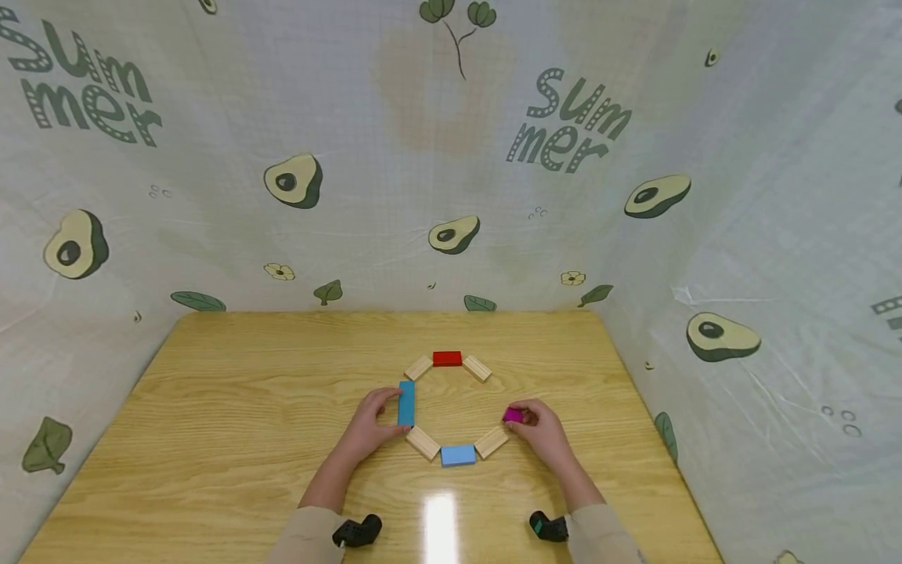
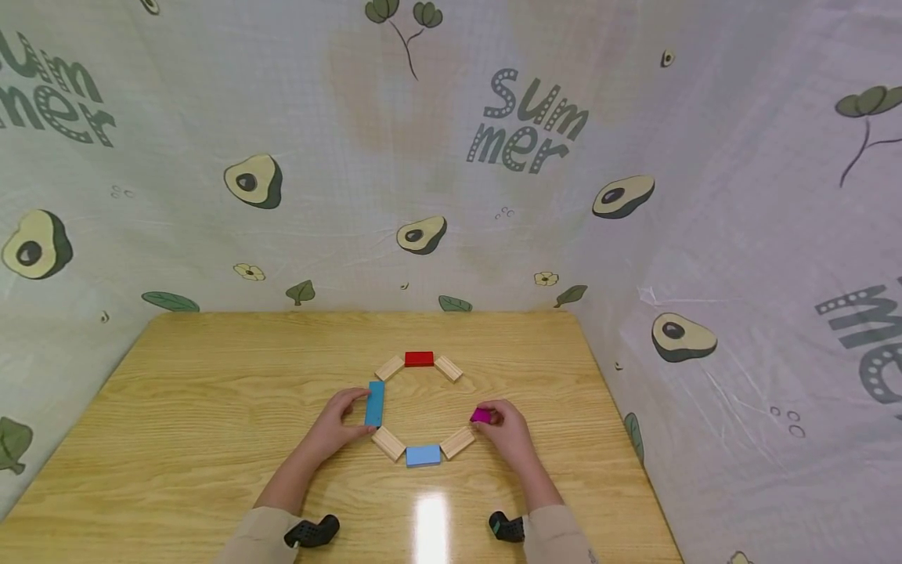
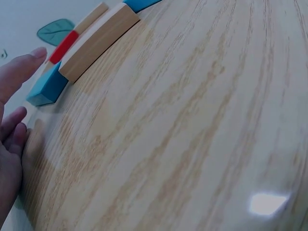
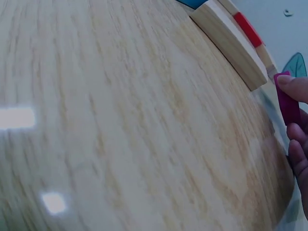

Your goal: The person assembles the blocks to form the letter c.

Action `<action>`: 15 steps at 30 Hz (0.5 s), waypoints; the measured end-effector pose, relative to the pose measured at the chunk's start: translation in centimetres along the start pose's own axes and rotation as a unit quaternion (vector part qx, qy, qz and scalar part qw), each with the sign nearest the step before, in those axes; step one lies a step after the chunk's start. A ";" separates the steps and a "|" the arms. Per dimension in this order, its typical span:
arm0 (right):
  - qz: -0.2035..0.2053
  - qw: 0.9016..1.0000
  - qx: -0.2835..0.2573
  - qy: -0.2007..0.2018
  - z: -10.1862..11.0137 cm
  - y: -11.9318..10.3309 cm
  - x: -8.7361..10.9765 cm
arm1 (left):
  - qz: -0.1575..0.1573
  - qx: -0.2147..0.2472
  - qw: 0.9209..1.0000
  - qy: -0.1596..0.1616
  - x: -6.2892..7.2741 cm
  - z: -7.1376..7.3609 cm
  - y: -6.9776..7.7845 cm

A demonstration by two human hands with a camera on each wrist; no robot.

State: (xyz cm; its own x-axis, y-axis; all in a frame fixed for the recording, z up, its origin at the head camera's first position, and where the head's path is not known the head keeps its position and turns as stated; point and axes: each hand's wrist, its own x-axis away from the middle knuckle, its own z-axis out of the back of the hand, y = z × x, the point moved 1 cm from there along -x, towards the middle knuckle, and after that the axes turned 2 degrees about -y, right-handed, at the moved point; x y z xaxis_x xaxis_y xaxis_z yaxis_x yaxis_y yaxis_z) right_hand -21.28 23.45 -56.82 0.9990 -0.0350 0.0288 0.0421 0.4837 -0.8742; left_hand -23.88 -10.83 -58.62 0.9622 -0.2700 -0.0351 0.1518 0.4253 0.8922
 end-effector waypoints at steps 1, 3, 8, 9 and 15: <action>-0.001 1.000 -0.003 0.003 -0.1 0.2 0.0 | 0.001 0.001 1.000 0.001 0.0 0.0 0.0; -0.003 1.000 -0.003 0.012 -0.3 0.5 0.1 | 0.004 0.003 1.000 0.000 0.1 0.1 0.0; 0.009 0.999 0.013 0.035 -0.7 1.0 0.3 | 0.009 0.015 1.000 0.000 0.1 0.2 0.1; 0.012 0.999 0.015 0.039 -0.8 1.0 0.3 | 0.009 0.019 1.000 0.001 0.2 0.3 0.2; 0.022 0.999 0.011 0.043 -1.0 1.2 0.3 | 0.012 0.026 1.000 0.004 0.2 0.3 0.0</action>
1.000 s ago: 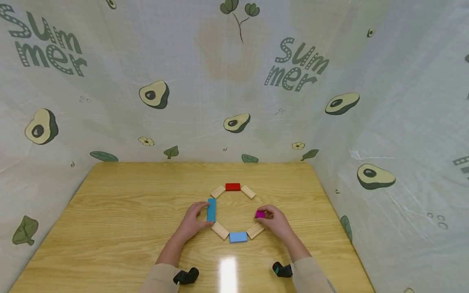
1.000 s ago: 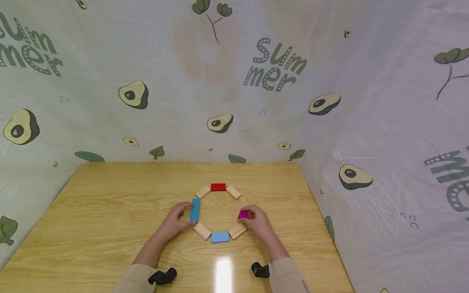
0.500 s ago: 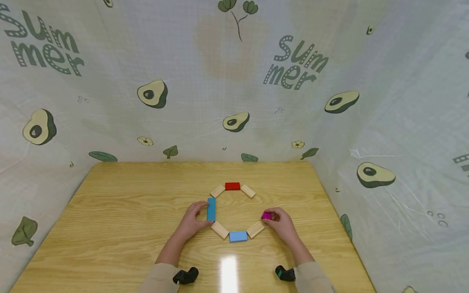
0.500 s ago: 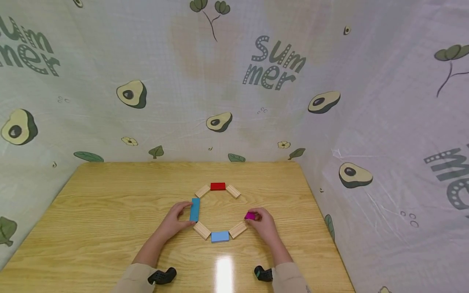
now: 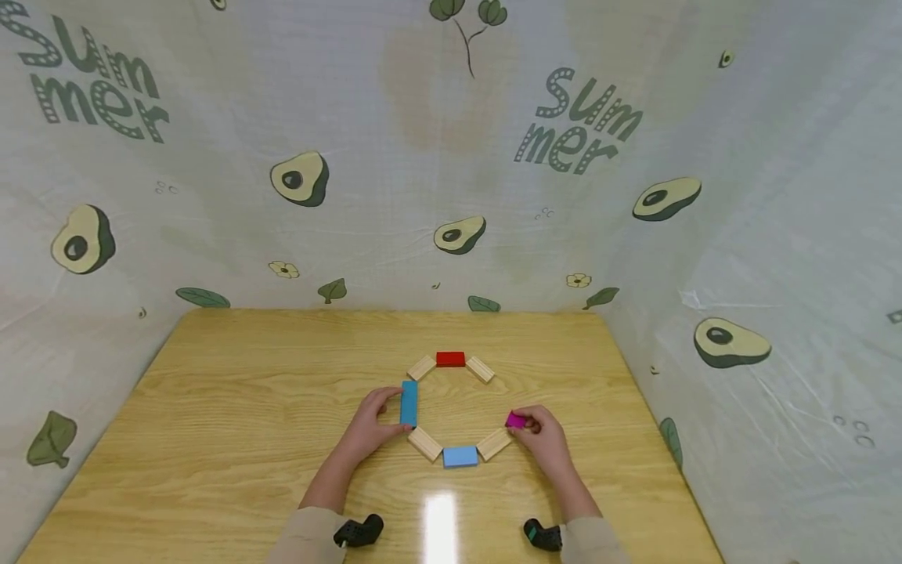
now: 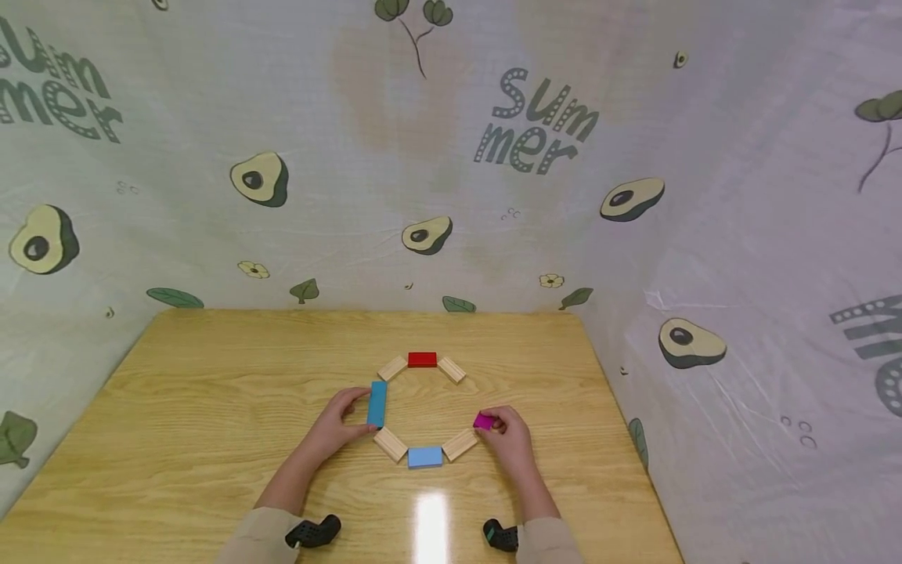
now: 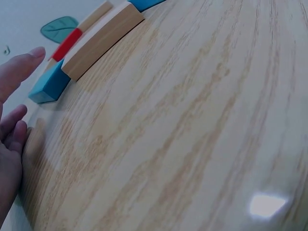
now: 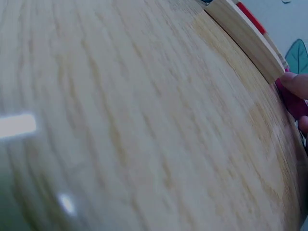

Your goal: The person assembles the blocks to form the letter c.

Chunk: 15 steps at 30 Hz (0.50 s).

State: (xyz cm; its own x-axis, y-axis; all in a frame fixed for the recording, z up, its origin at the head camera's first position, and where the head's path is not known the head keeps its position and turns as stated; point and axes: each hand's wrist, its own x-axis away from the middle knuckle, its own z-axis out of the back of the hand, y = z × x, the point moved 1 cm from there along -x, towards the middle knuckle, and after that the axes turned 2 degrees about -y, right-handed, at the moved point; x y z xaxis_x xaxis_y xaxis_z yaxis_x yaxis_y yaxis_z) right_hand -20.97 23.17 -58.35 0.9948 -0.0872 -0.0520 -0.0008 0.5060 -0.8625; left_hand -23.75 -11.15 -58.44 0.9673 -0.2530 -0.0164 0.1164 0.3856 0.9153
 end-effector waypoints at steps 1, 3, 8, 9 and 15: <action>-0.001 1.000 -0.005 0.001 0.1 0.0 0.1 | 0.000 0.000 1.000 -0.001 0.0 0.0 0.0; -0.001 1.000 -0.019 0.003 0.2 0.1 0.1 | 0.000 -0.001 1.000 -0.001 0.0 0.0 0.1; 0.002 0.999 -0.039 0.013 0.4 0.4 0.2 | -0.002 -0.015 1.000 0.001 0.0 0.0 0.2; 0.006 0.999 -0.036 0.012 0.4 0.4 0.2 | -0.002 -0.019 1.000 0.001 0.0 0.0 0.2; 0.022 0.999 -0.024 0.009 0.4 0.5 0.3 | -0.001 -0.022 1.000 0.000 -0.1 -0.2 0.3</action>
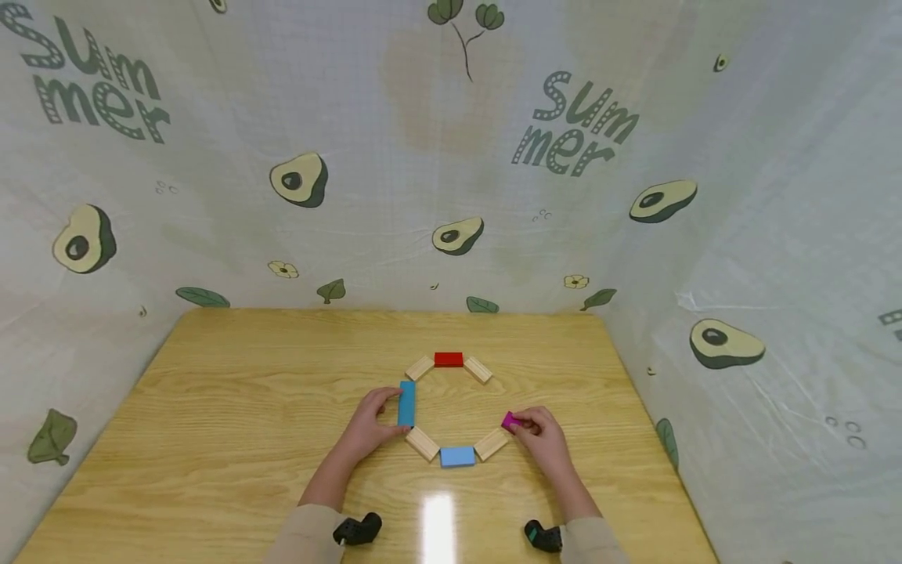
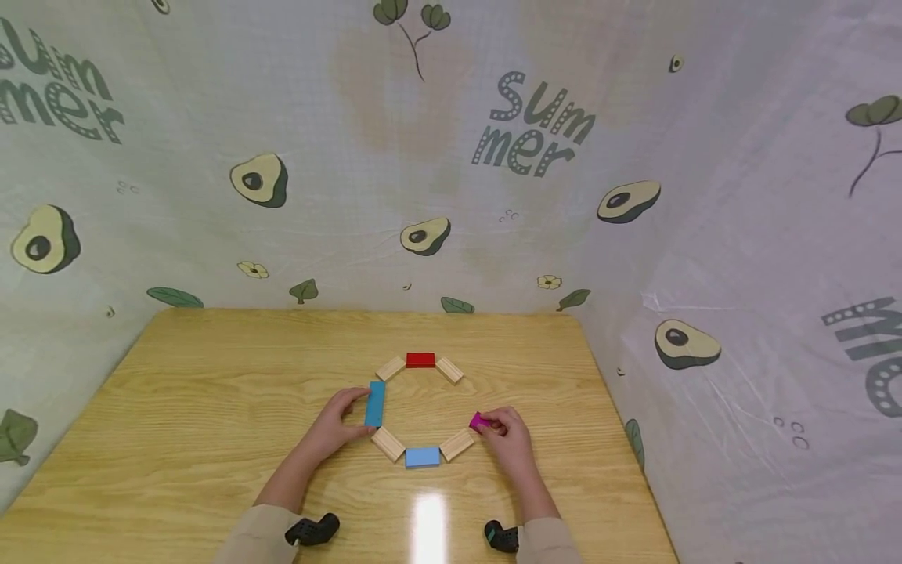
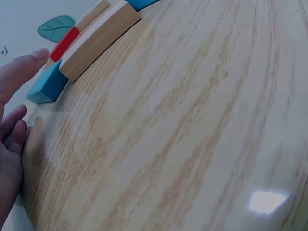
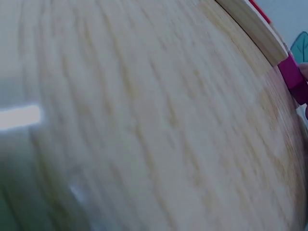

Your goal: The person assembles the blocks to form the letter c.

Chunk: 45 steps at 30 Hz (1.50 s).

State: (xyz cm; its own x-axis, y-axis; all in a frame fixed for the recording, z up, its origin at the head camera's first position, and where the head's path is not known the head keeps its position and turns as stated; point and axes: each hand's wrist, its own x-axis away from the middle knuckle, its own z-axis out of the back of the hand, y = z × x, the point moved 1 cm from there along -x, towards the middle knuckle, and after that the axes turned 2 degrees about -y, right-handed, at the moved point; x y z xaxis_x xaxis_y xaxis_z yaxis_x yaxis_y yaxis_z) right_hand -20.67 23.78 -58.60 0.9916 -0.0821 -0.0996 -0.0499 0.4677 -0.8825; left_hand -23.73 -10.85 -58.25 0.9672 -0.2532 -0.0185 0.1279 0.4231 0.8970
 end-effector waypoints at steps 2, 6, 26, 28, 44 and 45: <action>-0.007 1.000 -0.004 0.001 0.0 0.1 0.1 | 0.000 0.001 1.000 -0.002 0.0 -0.1 0.0; -0.007 1.000 -0.010 -0.005 0.1 0.3 0.1 | -0.003 0.003 1.000 -0.002 0.0 -0.2 0.0; 0.022 1.000 0.000 -0.012 0.0 0.8 0.0 | -0.010 0.007 1.000 -0.005 0.1 -0.1 0.2; 0.026 1.000 0.003 -0.010 -0.2 0.8 0.0 | -0.005 0.010 1.000 -0.003 0.1 0.0 0.2; 0.041 0.999 -0.020 -0.022 0.0 0.4 0.1 | -0.011 -0.003 1.000 0.001 0.0 -0.1 -0.1; 0.038 0.999 -0.020 -0.024 0.0 0.4 0.1 | -0.011 -0.005 1.000 0.000 0.0 -0.1 -0.1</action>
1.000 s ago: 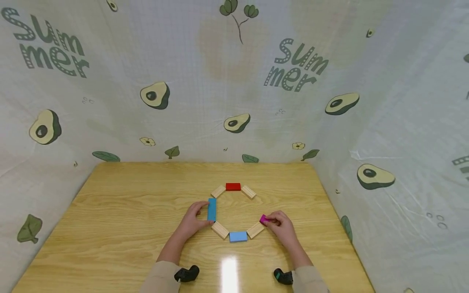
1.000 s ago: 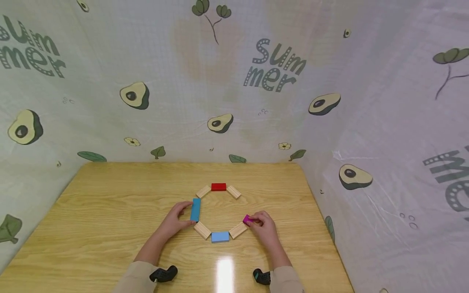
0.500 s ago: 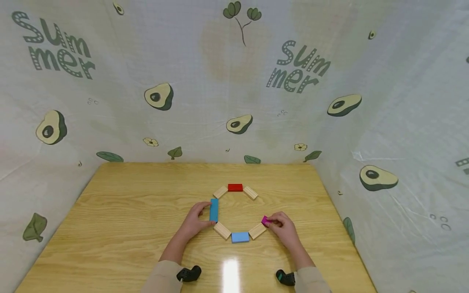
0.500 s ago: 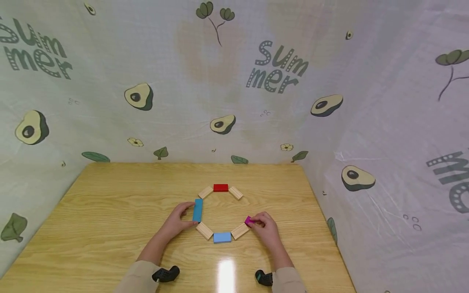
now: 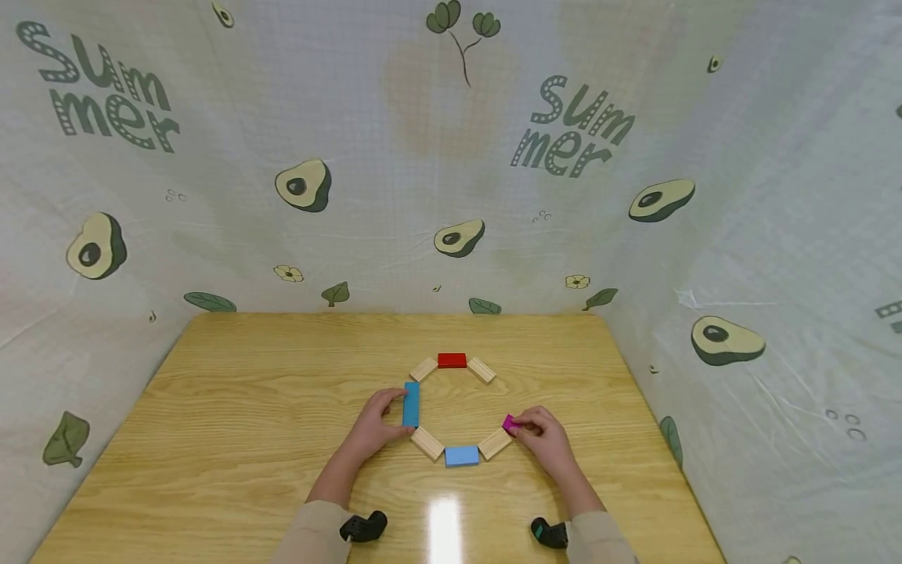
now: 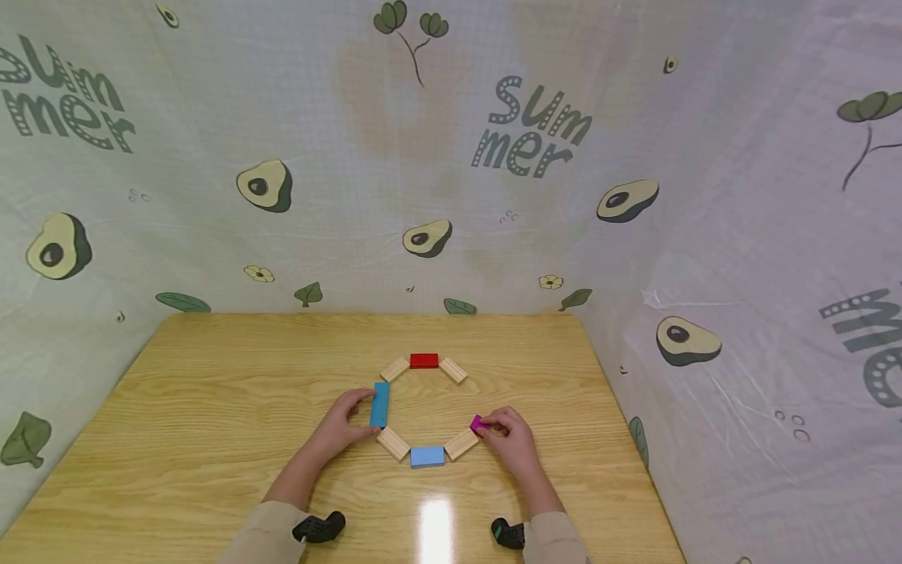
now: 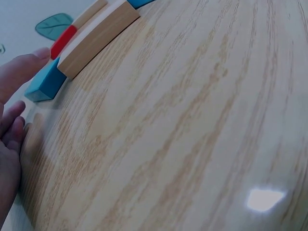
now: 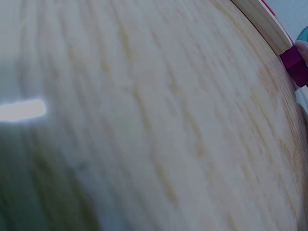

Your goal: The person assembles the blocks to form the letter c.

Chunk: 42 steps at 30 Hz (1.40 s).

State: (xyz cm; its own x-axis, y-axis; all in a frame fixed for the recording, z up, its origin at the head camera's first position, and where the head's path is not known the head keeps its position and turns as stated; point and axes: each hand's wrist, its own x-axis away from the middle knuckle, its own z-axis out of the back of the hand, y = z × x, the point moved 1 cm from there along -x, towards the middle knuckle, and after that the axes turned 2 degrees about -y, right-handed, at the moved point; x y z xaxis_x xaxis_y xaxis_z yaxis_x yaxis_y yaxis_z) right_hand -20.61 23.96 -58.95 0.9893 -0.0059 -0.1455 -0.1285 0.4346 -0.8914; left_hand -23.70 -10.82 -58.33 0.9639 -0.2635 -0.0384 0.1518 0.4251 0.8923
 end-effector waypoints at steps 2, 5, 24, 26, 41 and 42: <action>-0.006 1.000 -0.003 -0.003 0.0 0.0 0.0 | 0.000 -0.001 1.000 -0.001 0.0 0.0 0.0; -0.011 1.000 -0.003 -0.007 0.0 0.0 0.0 | -0.002 -0.001 1.000 -0.005 0.0 0.0 0.0; -0.004 1.000 0.007 -0.004 -0.2 -0.1 0.1 | -0.009 -0.011 1.000 -0.007 0.0 0.0 -0.3; -0.006 1.000 0.006 -0.001 -0.2 -0.2 0.1 | -0.007 -0.009 1.000 -0.006 0.0 0.0 -0.2; -0.008 1.000 0.006 -0.003 0.0 0.2 0.0 | 0.012 0.000 1.000 -0.007 -0.1 -0.1 0.0; -0.008 1.000 0.010 -0.002 0.1 0.2 0.0 | 0.011 0.001 1.000 -0.009 -0.1 -0.1 0.0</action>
State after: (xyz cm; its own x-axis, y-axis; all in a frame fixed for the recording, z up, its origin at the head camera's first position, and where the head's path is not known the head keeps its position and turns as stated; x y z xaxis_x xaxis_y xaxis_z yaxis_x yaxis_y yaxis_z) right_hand -20.62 24.12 -59.15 0.9916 -0.0092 -0.1291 -0.1109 0.4531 -0.8845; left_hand -23.78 -10.69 -58.37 0.9630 -0.2691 -0.0111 0.1302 0.4293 0.8937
